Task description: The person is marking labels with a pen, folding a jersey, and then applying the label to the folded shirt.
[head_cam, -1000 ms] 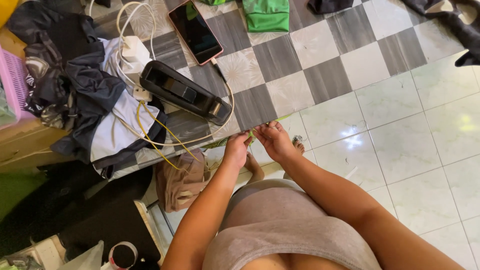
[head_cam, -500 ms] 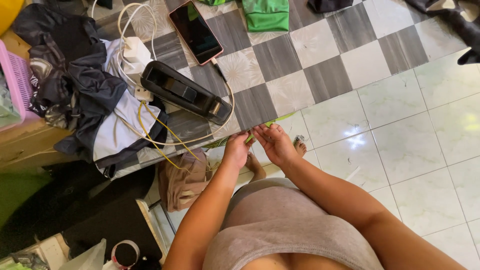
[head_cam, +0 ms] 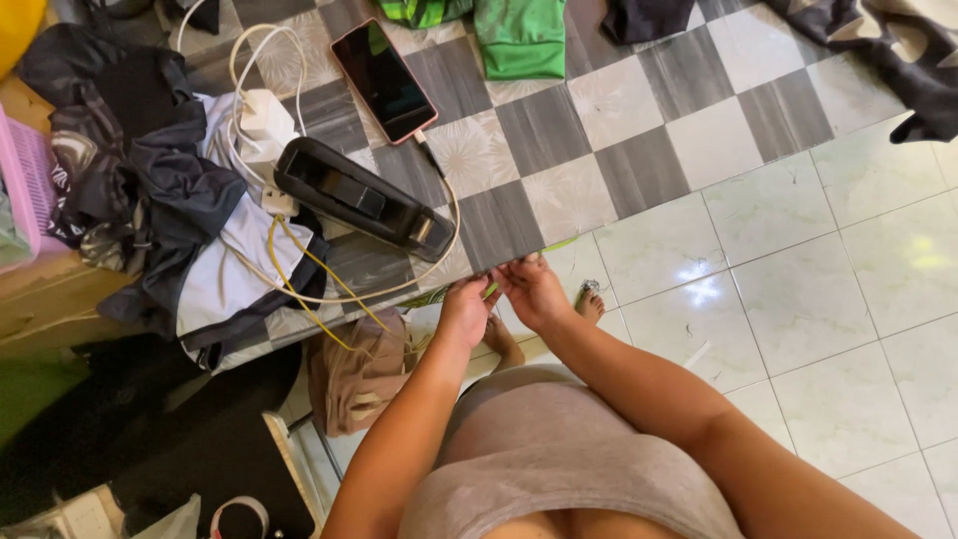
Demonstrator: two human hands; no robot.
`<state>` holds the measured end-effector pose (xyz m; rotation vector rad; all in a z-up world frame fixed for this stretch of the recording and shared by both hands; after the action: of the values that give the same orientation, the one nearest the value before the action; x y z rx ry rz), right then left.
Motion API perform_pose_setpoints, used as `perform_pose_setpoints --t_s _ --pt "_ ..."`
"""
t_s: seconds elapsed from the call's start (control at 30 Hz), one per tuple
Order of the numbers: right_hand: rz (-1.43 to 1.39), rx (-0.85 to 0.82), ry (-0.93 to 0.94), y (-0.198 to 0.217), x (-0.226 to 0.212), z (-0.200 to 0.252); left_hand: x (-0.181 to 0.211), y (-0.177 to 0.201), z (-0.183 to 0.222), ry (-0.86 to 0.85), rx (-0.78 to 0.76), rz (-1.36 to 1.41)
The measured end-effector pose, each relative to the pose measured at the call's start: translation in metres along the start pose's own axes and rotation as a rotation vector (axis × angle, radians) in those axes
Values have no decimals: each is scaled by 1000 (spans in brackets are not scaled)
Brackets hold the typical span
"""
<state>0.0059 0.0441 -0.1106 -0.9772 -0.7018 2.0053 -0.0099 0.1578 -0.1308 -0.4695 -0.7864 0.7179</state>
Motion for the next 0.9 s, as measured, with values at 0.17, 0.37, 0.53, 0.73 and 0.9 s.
perform_pose_setpoints --t_s 0.17,0.37,0.53,0.73,0.9 --pt "-37 -44 -44 5 13 -18 10 2 13 -19 7 17" --pt "-82 -62 -47 7 16 -16 12 14 22 -7 0 3" --pt "-75 -74 -47 13 15 -20 12 7 30 11 -65 -34" --pt "-40 -82 -76 3 9 -14 16 7 41 55 -151 -191" --pt "-93 -96 -95 25 19 -31 26 7 61 68 -124 -542"
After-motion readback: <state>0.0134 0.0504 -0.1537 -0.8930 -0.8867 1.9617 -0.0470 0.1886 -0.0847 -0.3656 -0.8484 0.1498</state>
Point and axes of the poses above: each hand's wrist, its own z-axis away from the middle knuckle, its own y-axis out of the back of the hand, x = y × z, the point moved 6 cm from there along -z, towards the middle knuckle, and after that the axes turned 8 degrees about -x, right-handed, at the moved point
